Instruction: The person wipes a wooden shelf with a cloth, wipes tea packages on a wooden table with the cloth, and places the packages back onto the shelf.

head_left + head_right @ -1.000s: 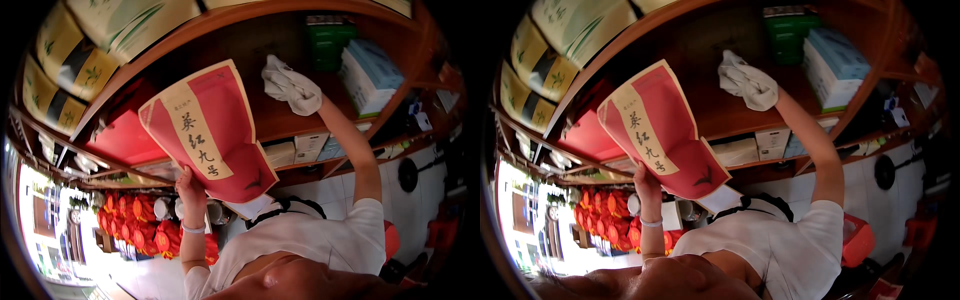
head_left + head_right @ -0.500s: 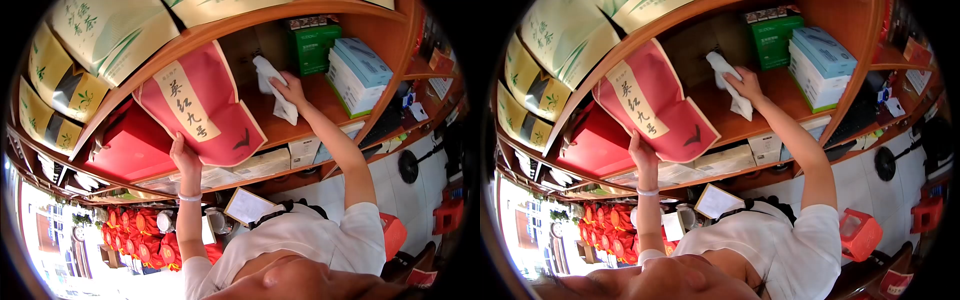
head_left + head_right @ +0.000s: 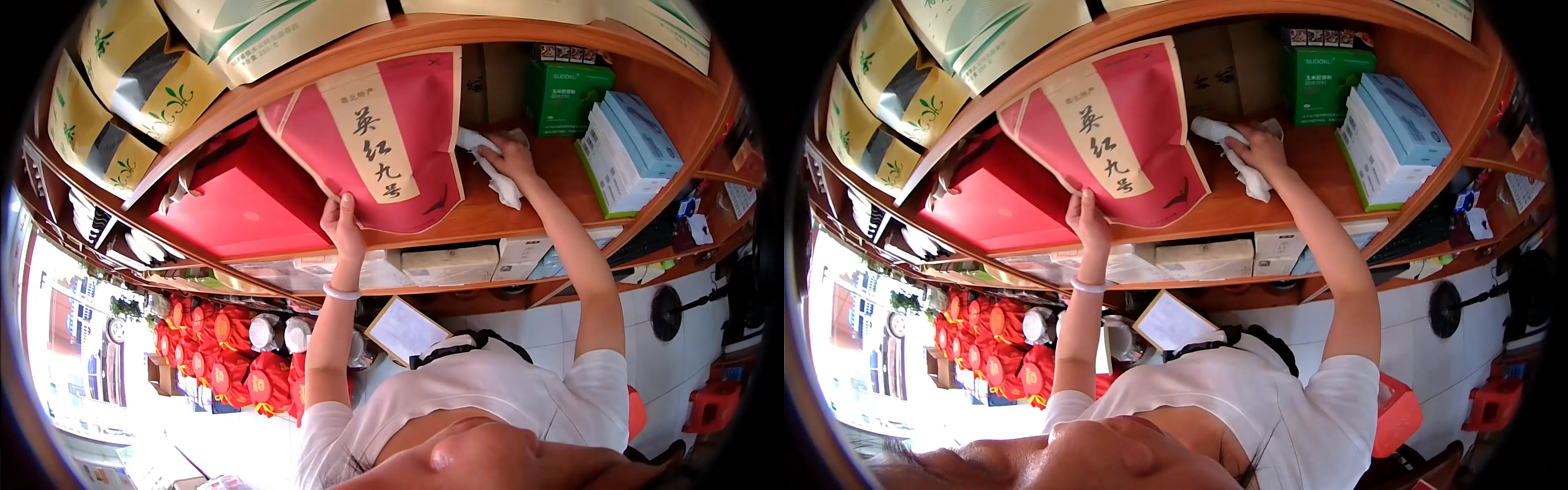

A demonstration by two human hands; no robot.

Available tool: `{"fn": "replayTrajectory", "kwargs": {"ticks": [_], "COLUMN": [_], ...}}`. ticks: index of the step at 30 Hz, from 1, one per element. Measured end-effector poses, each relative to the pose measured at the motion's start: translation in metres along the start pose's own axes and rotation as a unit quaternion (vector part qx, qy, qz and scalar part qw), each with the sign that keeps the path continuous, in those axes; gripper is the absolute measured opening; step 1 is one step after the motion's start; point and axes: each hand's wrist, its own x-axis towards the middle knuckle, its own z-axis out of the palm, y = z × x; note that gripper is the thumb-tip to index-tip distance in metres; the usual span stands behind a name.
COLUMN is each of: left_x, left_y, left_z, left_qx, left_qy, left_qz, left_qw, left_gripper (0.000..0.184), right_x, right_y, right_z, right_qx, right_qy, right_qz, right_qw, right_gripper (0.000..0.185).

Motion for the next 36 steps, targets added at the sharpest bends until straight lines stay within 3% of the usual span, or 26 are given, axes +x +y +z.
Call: {"fn": "replayTrajectory", "kwargs": {"ticks": [1, 2, 6, 8, 9, 10, 12, 13, 17, 18, 19, 22, 23, 24, 27, 30, 31, 32, 36], "left_x": [-0.003, -0.005, -0.005, -0.005, -0.005, -0.004, -0.002, -0.002, 0.002, 0.001, 0.0, 0.001, 0.001, 0.001, 0.001, 0.002, 0.003, 0.004, 0.001], "left_y": [0.0, -0.01, -0.014, -0.01, -0.008, -0.008, -0.012, -0.014, -0.024, -0.019, -0.011, -0.011, -0.013, -0.012, -0.013, -0.014, -0.018, -0.021, -0.007], "left_z": [0.0, -0.011, -0.011, -0.011, -0.009, -0.007, -0.016, -0.022, -0.025, -0.021, -0.013, -0.015, -0.017, -0.018, -0.018, -0.02, -0.021, -0.022, -0.009], "left_qx": [0.058, 0.053, 0.009, 0.008, 0.011, 0.012, 0.032, 0.059, 0.011, 0.011, -0.002, -0.016, -0.017, -0.018, -0.018, -0.038, -0.038, -0.039, -0.041], "left_qy": [-0.013, -0.031, -0.051, -0.068, -0.061, -0.055, -0.068, -0.08, -0.078, -0.081, -0.074, -0.076, -0.079, -0.081, -0.088, -0.093, -0.095, -0.095, -0.067], "left_qz": [-0.004, -0.038, -0.023, -0.033, -0.041, -0.049, -0.065, -0.082, -0.099, -0.102, -0.088, -0.095, -0.105, -0.115, -0.102, -0.104, -0.101, -0.098, -0.091], "left_qw": [0.998, 0.997, 0.998, 0.997, 0.997, 0.997, 0.995, 0.992, 0.992, 0.991, 0.993, 0.992, 0.991, 0.99, 0.991, 0.989, 0.99, 0.99, 0.993], "left_gripper": [0.02, 0.02, 0.024, 0.025, 0.026, 0.027, 0.027, 0.027, 0.027, 0.027, 0.026, 0.027, 0.028, 0.029, 0.029, 0.03, 0.03, 0.031, 0.024], "right_x": [0.0, 0.001, -0.001, -0.002, -0.005, -0.007, -0.012, -0.016, -0.018, -0.015, -0.013, -0.016, -0.02, -0.022, -0.023, -0.036, -0.038, -0.041, -0.045], "right_y": [0.0, 0.0, -0.012, -0.011, -0.027, -0.029, -0.031, -0.037, -0.047, -0.044, -0.042, -0.048, -0.052, -0.05, -0.034, 0.01, 0.006, 0.014, -0.011], "right_z": [0.001, 0.002, -0.003, 0.001, -0.01, -0.015, -0.031, -0.038, -0.062, -0.066, -0.069, -0.081, -0.087, -0.088, -0.093, -0.07, -0.075, -0.069, -0.064], "right_qx": [-0.003, -0.007, -0.035, 0.197, 0.337, 0.333, 0.508, 0.538, 0.529, 0.382, 0.218, 0.179, 0.222, 0.221, 0.067, 0.029, 0.073, 0.083, 0.197], "right_qy": [0.023, 0.046, 0.086, 0.123, 0.107, 0.108, 0.014, 0.015, 0.054, 0.107, 0.154, 0.079, 0.011, 0.011, -0.061, -0.073, -0.121, -0.101, -0.083], "right_qz": [-0.012, -0.025, -0.064, 0.009, 0.084, 0.082, 0.201, 0.231, 0.217, 0.093, -0.034, -0.052, 0.008, 0.011, 0.077, 0.106, 0.105, 0.059, 0.075], "right_qw": [1.0, 0.999, 0.994, 0.973, 0.932, 0.933, 0.837, 0.811, 0.819, 0.913, 0.963, 0.979, 0.975, 0.975, 0.993, 0.991, 0.984, 0.99, 0.974], "right_gripper": [0.037, 0.035, 0.033, 0.034, 0.034, 0.034, 0.034, 0.031, 0.034, 0.035, 0.037, 0.041, 0.046, 0.046, 0.067, 0.067, 0.069, 0.067, 0.06]}}
